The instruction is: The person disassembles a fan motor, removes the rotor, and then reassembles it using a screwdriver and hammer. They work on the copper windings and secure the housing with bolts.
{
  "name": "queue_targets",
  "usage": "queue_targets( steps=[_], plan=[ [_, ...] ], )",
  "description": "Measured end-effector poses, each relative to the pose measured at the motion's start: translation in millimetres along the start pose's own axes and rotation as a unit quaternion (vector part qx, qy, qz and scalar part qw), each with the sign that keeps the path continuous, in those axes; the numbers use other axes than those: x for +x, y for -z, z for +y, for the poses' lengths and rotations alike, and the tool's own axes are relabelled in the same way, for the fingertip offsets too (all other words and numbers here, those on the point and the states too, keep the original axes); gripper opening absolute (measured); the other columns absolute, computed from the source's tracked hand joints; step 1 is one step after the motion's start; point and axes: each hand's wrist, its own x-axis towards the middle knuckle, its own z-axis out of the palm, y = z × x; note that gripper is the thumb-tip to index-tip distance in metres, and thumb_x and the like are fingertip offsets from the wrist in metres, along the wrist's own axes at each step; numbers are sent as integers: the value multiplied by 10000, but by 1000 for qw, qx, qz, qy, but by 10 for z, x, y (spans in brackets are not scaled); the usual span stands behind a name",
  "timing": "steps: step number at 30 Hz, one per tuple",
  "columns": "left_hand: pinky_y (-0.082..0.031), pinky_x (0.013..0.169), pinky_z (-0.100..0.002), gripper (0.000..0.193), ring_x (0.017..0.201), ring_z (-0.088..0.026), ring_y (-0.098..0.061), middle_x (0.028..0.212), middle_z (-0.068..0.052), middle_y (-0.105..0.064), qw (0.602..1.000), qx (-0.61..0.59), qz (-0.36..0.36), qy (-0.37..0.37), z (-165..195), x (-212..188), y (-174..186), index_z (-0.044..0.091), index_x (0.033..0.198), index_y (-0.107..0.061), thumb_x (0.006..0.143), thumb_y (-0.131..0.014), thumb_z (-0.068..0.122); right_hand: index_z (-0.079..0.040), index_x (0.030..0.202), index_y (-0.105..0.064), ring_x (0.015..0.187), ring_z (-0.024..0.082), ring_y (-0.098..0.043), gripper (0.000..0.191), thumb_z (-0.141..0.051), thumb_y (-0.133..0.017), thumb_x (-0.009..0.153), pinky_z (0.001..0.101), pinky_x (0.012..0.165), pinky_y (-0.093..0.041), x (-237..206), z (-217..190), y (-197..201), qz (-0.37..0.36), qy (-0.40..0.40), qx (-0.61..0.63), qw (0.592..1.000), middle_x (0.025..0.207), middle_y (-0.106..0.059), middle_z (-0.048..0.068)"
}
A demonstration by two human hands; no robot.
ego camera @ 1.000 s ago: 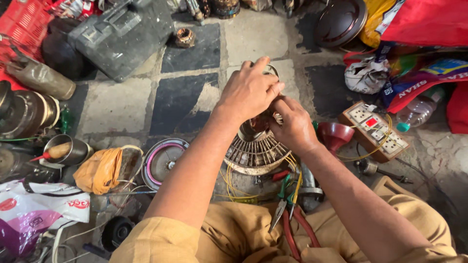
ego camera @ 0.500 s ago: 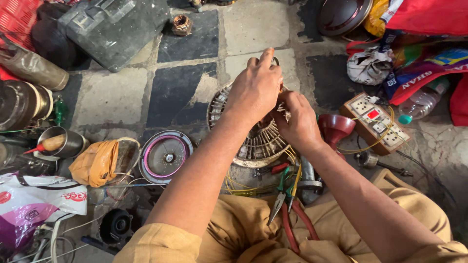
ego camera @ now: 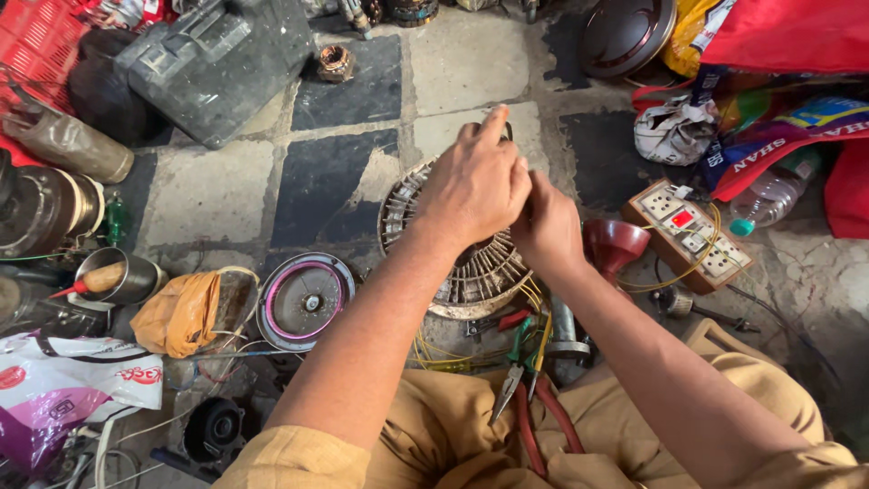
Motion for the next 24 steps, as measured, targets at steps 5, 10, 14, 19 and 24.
queue_targets(
  steps=[5, 10, 14, 19, 24],
  plan=[
    [-552, 877, -523, 320, 1074, -468, -634, 1446, -294, -533, 1000, -22, -11, 15, -36, 14, 16, -16, 852, -721, 936, -553, 243, -31, 1133, -657, 923, 432, -681, 179, -160, -633, 1012, 471, 774, -537, 96, -93, -55, -48, -133, 81, 987, 964, -724, 221],
    [-526, 995, -510, 337, 1133, -462, -635, 1433, -282, -557, 999, -43, 23, -12, -196, 11, 27, -16, 934, -741, 966, -547, 258, 16, 1133, -569, 899, 295, -762, 312, -197, -640, 916, 419, 743, -578, 33, -85, -48, -19, -43, 159, 986, 1008, -746, 191],
    [-520, 970, -510, 357, 1112, -458, -636, 1438, -292, -546, 999, -42, 6, -4, -215, 35, 19, -23, 950, -745, 960, -528, 261, -39, 1201, -624, 918, 364, -721, 276, -145, -655, 949, 450, 823, -564, 85, -65, -41, -10, 90, -36, 995, 1067, -737, 198],
    [-525, 958, -514, 362, 1101, -458, -631, 1436, -295, -547, 999, -47, -6, 7, -186, 45, 19, -33, 948, -731, 963, -518, 259, -44, 1081, -704, 912, 426, -702, 244, -265, -599, 1091, 490, 813, -555, 170, -83, -1, -129, -122, -35, 984, 925, -735, 215],
    [-534, 962, -515, 339, 1135, -452, -637, 1410, -284, -569, 999, -38, 22, -5, -150, 11, 15, -34, 1012, -674, 985, -516, 265, 53, 1113, -586, 808, 460, -656, 386, -174, -709, 825, 499, 696, -522, 79, -123, 72, -2, 135, -34, 990, 918, -697, 241]
  ],
)
